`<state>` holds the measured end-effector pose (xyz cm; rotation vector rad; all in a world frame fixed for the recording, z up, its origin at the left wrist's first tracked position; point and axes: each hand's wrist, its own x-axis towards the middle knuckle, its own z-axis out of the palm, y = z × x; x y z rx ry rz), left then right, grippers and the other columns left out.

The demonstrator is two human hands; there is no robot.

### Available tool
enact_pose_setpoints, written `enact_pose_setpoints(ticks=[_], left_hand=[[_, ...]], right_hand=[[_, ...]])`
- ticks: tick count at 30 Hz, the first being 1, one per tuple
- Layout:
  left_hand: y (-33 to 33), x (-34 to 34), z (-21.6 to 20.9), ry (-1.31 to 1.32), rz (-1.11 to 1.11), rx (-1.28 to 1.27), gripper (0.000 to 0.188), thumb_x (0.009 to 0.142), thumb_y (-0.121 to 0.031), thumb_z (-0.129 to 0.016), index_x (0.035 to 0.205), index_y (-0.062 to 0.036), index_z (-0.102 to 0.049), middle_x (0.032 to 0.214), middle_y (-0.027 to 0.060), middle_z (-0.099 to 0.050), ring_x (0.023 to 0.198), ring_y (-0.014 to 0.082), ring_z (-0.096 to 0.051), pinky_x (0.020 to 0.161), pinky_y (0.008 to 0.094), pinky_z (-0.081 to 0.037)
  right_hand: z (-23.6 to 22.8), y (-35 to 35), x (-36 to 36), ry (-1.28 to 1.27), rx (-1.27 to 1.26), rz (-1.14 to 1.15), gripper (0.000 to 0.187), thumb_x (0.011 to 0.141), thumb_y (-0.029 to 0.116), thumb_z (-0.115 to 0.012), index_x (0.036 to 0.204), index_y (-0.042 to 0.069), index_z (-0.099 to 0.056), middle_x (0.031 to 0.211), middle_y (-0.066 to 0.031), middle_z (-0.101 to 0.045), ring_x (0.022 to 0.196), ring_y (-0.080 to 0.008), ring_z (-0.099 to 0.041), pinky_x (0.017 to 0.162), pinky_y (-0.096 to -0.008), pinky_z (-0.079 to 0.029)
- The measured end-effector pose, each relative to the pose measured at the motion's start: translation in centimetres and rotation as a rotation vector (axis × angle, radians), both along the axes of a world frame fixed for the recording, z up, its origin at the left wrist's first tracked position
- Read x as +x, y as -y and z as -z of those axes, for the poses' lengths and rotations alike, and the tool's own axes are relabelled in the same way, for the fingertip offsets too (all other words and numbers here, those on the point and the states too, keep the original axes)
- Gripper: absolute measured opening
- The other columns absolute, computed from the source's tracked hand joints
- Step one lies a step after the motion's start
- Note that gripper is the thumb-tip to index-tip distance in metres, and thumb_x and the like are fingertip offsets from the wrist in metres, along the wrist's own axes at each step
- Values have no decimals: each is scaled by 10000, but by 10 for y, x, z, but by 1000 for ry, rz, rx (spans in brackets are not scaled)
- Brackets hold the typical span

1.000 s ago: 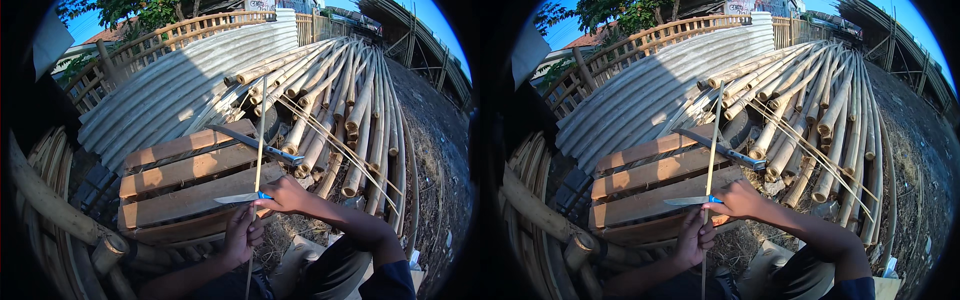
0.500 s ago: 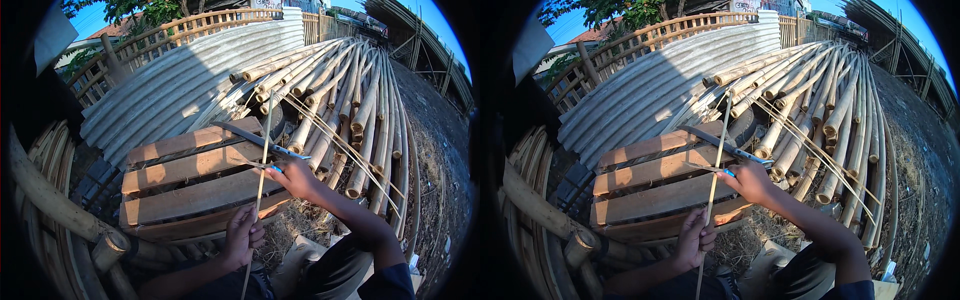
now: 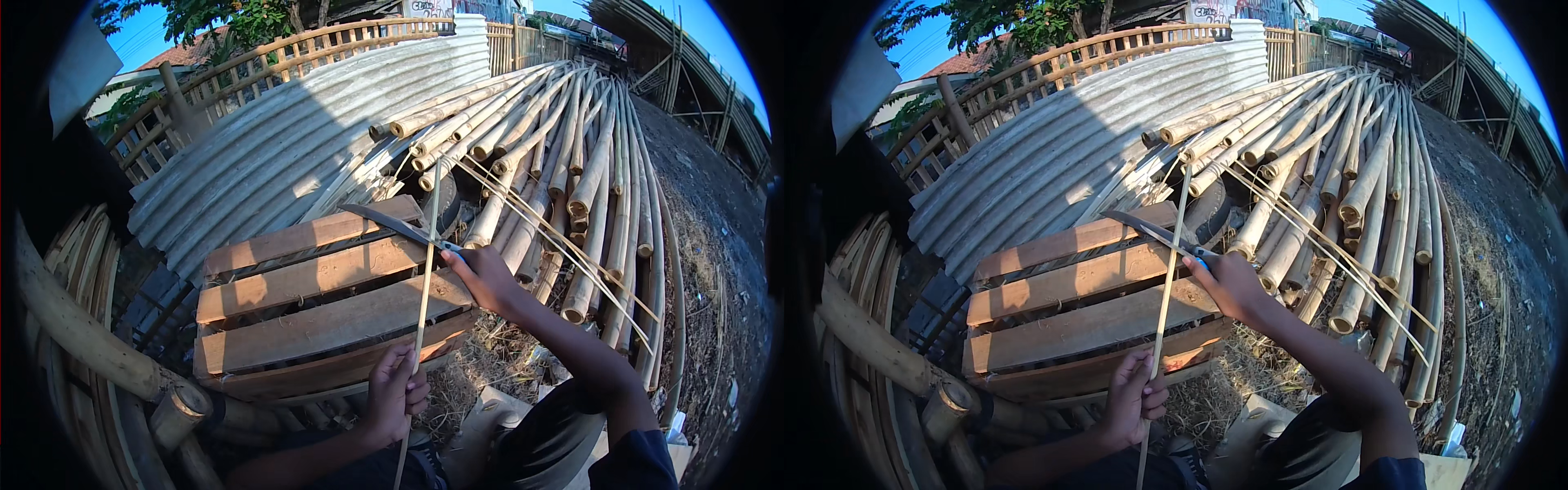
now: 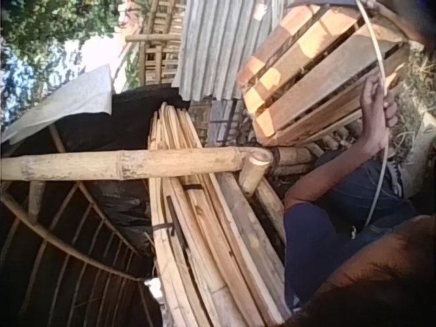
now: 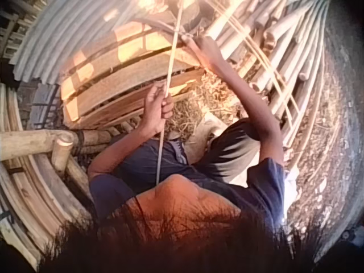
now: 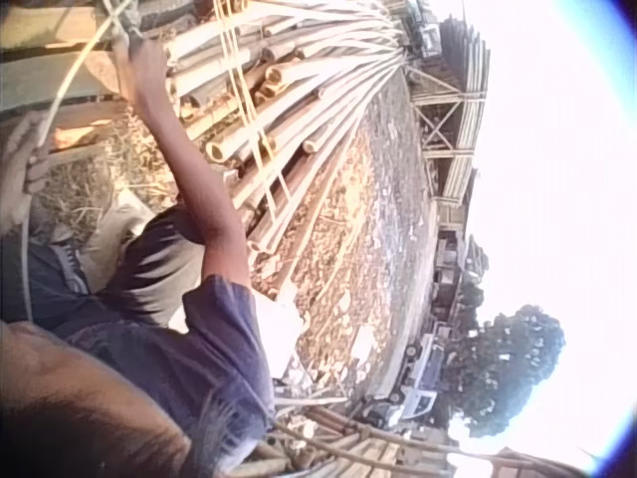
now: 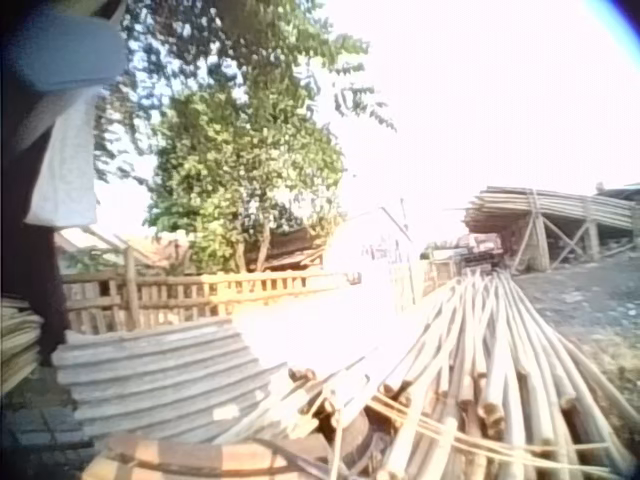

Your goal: Trimming and scraping a thin strip of bamboo using a small hand knife.

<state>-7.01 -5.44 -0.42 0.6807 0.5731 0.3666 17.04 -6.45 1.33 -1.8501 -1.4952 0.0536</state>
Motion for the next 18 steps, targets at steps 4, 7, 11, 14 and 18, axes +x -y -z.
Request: enact_pose_setpoints(ticks=[4,7,11,14,18], left_hand=[[-8,1,-4,74,-37,16,149,953,-261,-476,1059,-155,-481,629,-33,-308,445,27,-255,377,181,-177],[-1,-3,-15,37,-5,128,160,951,-263,-480,1064,-149,-482,628,-31,-309,448,26,-251,375,180,-181],[1,-1,-16,66,49,-47,212,953,-259,-475,1135,-149,-466,634,-33,-300,446,24,-238,377,176,-179],[-12,0,-14,90,64,-73,217,960,-268,-457,1150,-162,-460,639,-37,-301,444,21,-228,379,171,-173],[-14,-2,-21,88,116,33,209,967,-283,-438,1150,-186,-467,641,-47,-290,441,19,-220,379,164,-170]], right_hand=[[13,17,-38,221,-8,-314,531,904,434,-472,633,-7,-585,469,-192,-456,491,-380,-506,511,-431,-409],[-16,20,-22,159,104,-180,549,915,443,-434,626,0,-585,476,-183,-473,475,-364,-507,499,-419,-404],[-14,14,7,-92,-80,54,536,930,420,-415,658,-4,-598,477,-170,-476,471,-357,-510,509,-417,-410],[14,20,-31,223,1,-218,532,903,466,-456,696,7,-629,495,-177,-505,479,-366,-533,507,-430,-441],[-4,18,-19,412,36,-237,485,872,501,-487,710,64,-624,453,-129,-473,420,-308,-515,426,-389,-406]])
